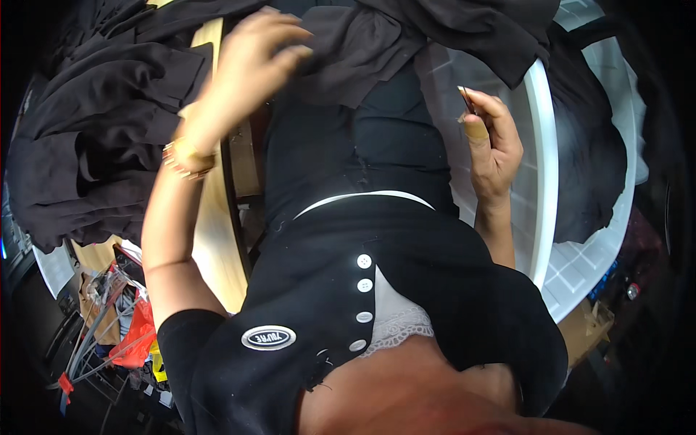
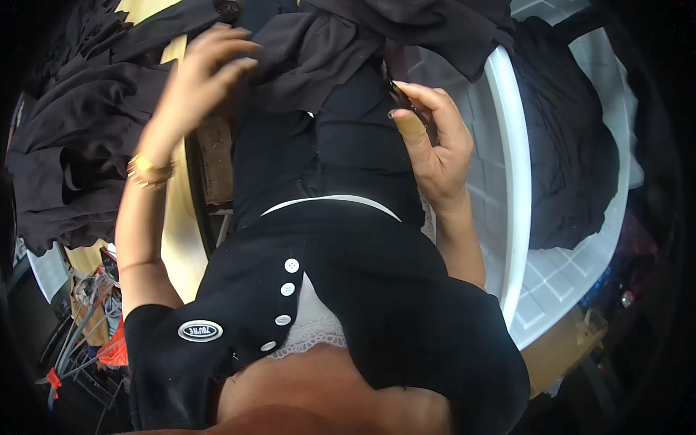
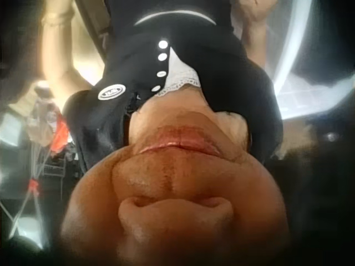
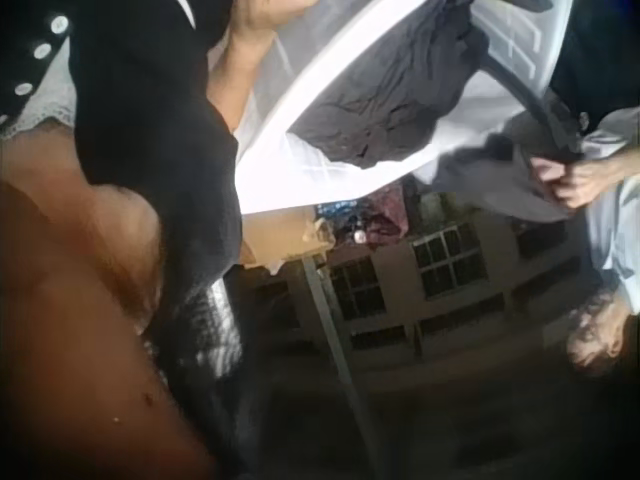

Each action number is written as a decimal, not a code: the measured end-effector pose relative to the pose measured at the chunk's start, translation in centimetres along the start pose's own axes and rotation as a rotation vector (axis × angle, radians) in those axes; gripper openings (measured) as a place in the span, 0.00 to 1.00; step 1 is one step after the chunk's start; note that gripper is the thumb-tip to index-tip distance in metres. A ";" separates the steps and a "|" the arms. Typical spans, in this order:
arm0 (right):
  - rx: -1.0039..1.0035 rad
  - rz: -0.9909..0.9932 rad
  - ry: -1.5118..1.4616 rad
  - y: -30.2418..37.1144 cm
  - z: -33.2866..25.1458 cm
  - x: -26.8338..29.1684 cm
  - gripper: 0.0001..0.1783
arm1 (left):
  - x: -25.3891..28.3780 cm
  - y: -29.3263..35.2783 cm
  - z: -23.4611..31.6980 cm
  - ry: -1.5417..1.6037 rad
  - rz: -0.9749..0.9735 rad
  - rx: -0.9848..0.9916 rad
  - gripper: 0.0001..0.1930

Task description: Inspecting black garments for quality and trimming loose threads with thread nippers.

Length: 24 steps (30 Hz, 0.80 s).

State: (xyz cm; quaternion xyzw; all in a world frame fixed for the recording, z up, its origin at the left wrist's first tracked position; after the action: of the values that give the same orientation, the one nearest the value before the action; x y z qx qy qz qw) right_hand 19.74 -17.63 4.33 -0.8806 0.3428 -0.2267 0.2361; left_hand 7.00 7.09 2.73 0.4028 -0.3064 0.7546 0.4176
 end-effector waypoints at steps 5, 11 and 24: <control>-0.223 0.046 -0.061 2.3 3.2 0.8 0.14 | -10.8 0.1 2.6 -0.286 -0.211 0.115 0.25; -0.543 0.064 -0.184 5.4 10.7 -1.1 0.18 | -10.7 -0.5 1.0 0.129 -0.217 0.195 0.13; -0.230 -0.068 -0.104 0.9 11.1 -7.2 0.37 | -3.4 6.1 -4.7 2.234 -0.159 0.450 0.26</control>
State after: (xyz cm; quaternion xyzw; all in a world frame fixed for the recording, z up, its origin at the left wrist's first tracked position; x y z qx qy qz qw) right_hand 20.72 -10.20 -6.60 -0.9235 0.3237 -0.1478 0.1432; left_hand 1.09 6.72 -3.32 -0.4098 0.4047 0.7003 0.4216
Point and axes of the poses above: each hand's wrist, its own y-axis away from the middle knuckle, its own x-axis out of the back of the hand, z = x × y, the point moved 10 cm from there along -y, towards the middle knuckle, and after that the axes turned 14 degrees about x, right-handed, at the moved point
